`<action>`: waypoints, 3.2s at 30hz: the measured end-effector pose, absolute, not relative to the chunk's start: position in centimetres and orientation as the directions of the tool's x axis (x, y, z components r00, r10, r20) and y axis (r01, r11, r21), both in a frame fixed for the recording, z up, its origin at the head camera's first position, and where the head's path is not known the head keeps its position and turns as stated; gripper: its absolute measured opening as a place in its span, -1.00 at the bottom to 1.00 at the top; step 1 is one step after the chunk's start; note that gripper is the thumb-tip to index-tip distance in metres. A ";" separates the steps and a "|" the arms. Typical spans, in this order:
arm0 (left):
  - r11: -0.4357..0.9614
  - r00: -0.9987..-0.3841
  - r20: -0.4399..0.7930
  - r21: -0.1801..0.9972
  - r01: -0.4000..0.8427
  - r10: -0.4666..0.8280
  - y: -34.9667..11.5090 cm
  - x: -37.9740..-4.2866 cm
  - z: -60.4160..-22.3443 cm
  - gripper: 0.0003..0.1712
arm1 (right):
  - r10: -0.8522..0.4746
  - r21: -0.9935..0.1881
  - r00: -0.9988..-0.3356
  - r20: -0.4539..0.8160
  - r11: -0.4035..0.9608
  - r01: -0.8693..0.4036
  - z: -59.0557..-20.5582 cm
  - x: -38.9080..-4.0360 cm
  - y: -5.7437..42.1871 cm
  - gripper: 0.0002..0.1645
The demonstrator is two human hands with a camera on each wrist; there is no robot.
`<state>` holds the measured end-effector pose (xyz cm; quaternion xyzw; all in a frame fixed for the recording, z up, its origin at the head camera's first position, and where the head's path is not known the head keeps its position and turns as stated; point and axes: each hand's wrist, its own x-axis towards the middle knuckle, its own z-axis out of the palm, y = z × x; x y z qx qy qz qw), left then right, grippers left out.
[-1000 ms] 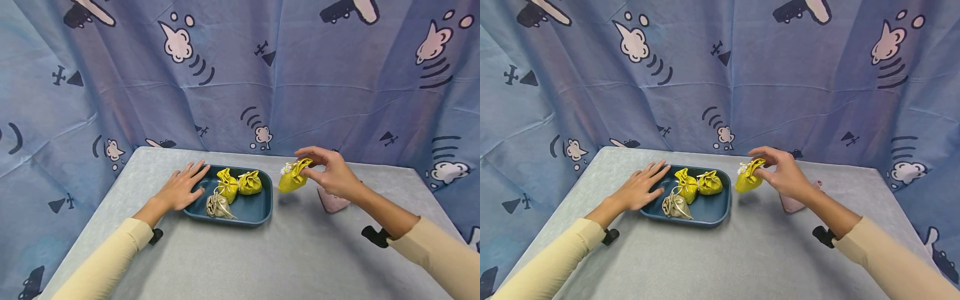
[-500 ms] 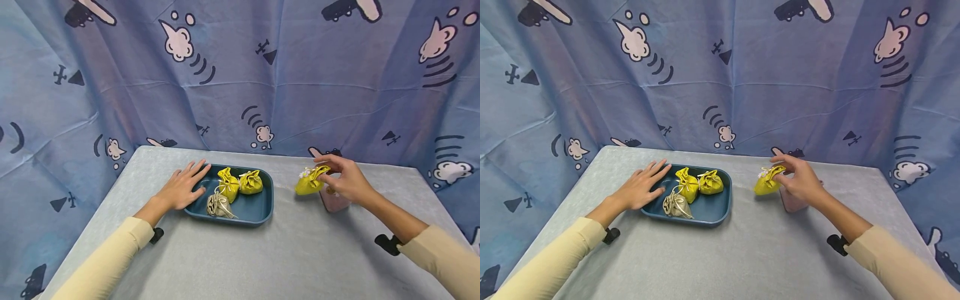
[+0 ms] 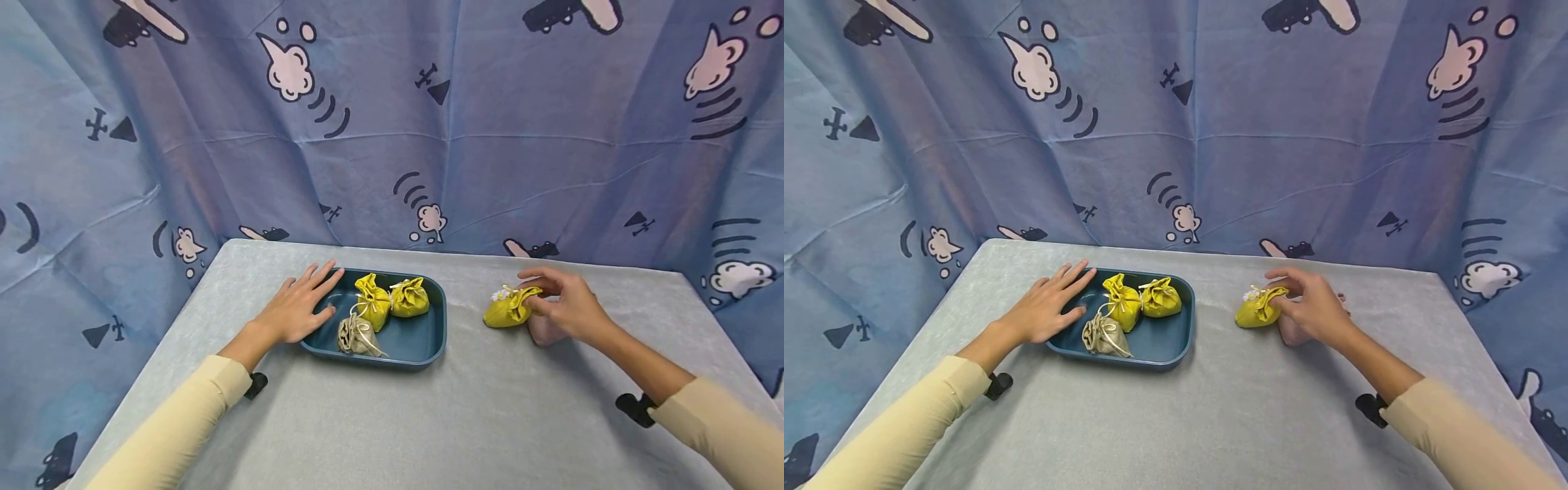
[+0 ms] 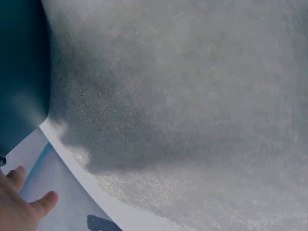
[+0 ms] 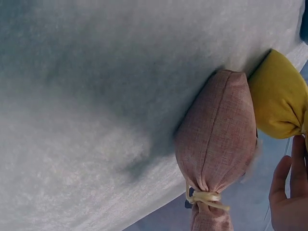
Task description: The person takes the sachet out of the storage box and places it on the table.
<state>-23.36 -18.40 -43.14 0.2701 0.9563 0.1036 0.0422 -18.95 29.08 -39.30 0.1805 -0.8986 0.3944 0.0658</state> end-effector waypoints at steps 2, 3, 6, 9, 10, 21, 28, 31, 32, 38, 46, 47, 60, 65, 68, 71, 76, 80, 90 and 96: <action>0.832 -0.851 -0.025 0.226 0.507 0.525 -18.4 -23.3 -43.1 -0.19 | -0.274 -0.687 -0.927 0.256 0.623 -0.374 -39.3 -18.9 29.1 -0.50; 0.831 -0.850 -0.023 0.226 0.508 0.526 -18.4 -23.3 -43.1 -0.19 | -0.277 -0.688 -0.926 0.256 0.621 -0.376 -39.3 -18.9 29.1 -0.49; 0.830 -0.850 -0.017 0.228 0.510 0.527 -18.4 -23.4 -43.2 -0.19 | -0.282 -0.693 -0.926 0.249 0.617 -0.374 -39.2 -18.8 29.1 -0.50; 0.831 -0.851 -0.019 0.227 0.507 0.525 -18.3 -23.4 -43.2 -0.19 | -0.288 -0.698 -0.925 0.248 0.609 -0.377 -38.9 -18.7 29.0 -0.52; 0.830 -0.850 -0.018 0.227 0.509 0.526 -18.3 -23.4 -43.2 -0.19 | -0.290 -0.703 -0.924 0.249 0.603 -0.378 -38.8 -18.7 29.0 -0.52; 0.835 -0.852 -0.027 0.217 0.506 0.523 -18.4 -23.4 -43.2 -0.20 | -0.320 -0.726 -0.917 0.238 0.569 -0.387 -36.7 -19.1 26.7 -0.48; 0.829 -0.850 -0.012 0.232 0.510 0.526 -18.4 -23.3 -43.2 -0.20 | -0.372 -0.742 -0.901 0.226 0.534 -0.406 -36.1 -20.0 24.0 -0.44; 0.828 -0.850 -0.013 0.232 0.510 0.527 -18.4 -23.2 -43.1 -0.20 | -0.392 -0.770 -0.895 0.213 0.497 -0.401 -36.3 -20.3 22.8 -0.40; 0.828 -0.850 -0.013 0.232 0.510 0.527 -18.4 -23.2 -43.1 -0.20 | -0.397 -0.780 -0.894 0.209 0.484 -0.397 -36.3 -20.3 22.3 -0.38; 0.827 -0.848 -0.014 0.234 0.512 0.529 -18.4 -23.3 -43.0 -0.20 | -0.428 -0.819 -0.884 0.189 0.428 -0.382 -36.8 -20.7 20.1 -0.26; 0.828 -0.848 -0.020 0.230 0.512 0.529 -18.3 -23.4 -43.1 -0.20 | -0.445 -0.826 -0.877 0.180 0.415 -0.381 -37.6 -20.8 17.6 -0.18; 0.828 -0.849 -0.021 0.231 0.510 0.529 -18.3 -23.4 -43.1 -0.20 | -0.443 -0.830 -0.879 0.178 0.412 -0.376 -37.8 -20.8 17.3 -0.19; 0.830 -0.850 -0.023 0.233 0.508 0.527 -18.4 -23.4 -43.1 -0.20 | -0.443 -0.833 -0.878 0.179 0.407 -0.375 -38.7 -21.2 14.6 -0.20; 0.827 -0.849 -0.022 0.241 0.508 0.528 -18.5 -23.4 -43.0 -0.20 | -0.441 -0.830 -0.882 0.165 0.421 -0.366 -39.1 -21.4 14.0 -0.19; 0.828 -0.850 -0.022 0.244 0.506 0.526 -18.4 -23.4 -42.9 -0.20 | -0.443 -0.833 -0.880 0.169 0.413 -0.368 -39.3 -21.6 13.7 -0.21; 0.828 -0.851 -0.022 0.242 0.505 0.525 -18.4 -23.3 -42.9 -0.20 | -0.447 -0.830 -0.875 0.184 0.406 -0.382 -39.4 -21.7 13.4 -0.23; 0.828 -0.849 -0.025 0.238 0.508 0.528 -18.4 -23.3 -42.9 -0.20 | -0.452 -0.808 -0.869 0.202 0.424 -0.409 -39.8 -21.9 13.0 -0.26; 0.830 -0.850 -0.028 0.235 0.506 0.526 -18.4 -23.4 -42.9 -0.20 | -0.457 -0.793 -0.867 0.199 0.444 -0.416 -39.9 -22.0 12.8 -0.27; 0.826 -0.849 -0.019 0.244 0.508 0.528 -18.4 -23.4 -42.9 -0.20 | -0.473 -0.781 -0.863 0.177 0.466 -0.416 -40.0 -22.0 12.7 -0.32; 0.827 -0.850 -0.023 0.245 0.506 0.527 -18.5 -23.4 -42.9 -0.20 | -0.488 -0.771 -0.859 0.155 0.483 -0.414 -40.0 -22.1 12.7 -0.31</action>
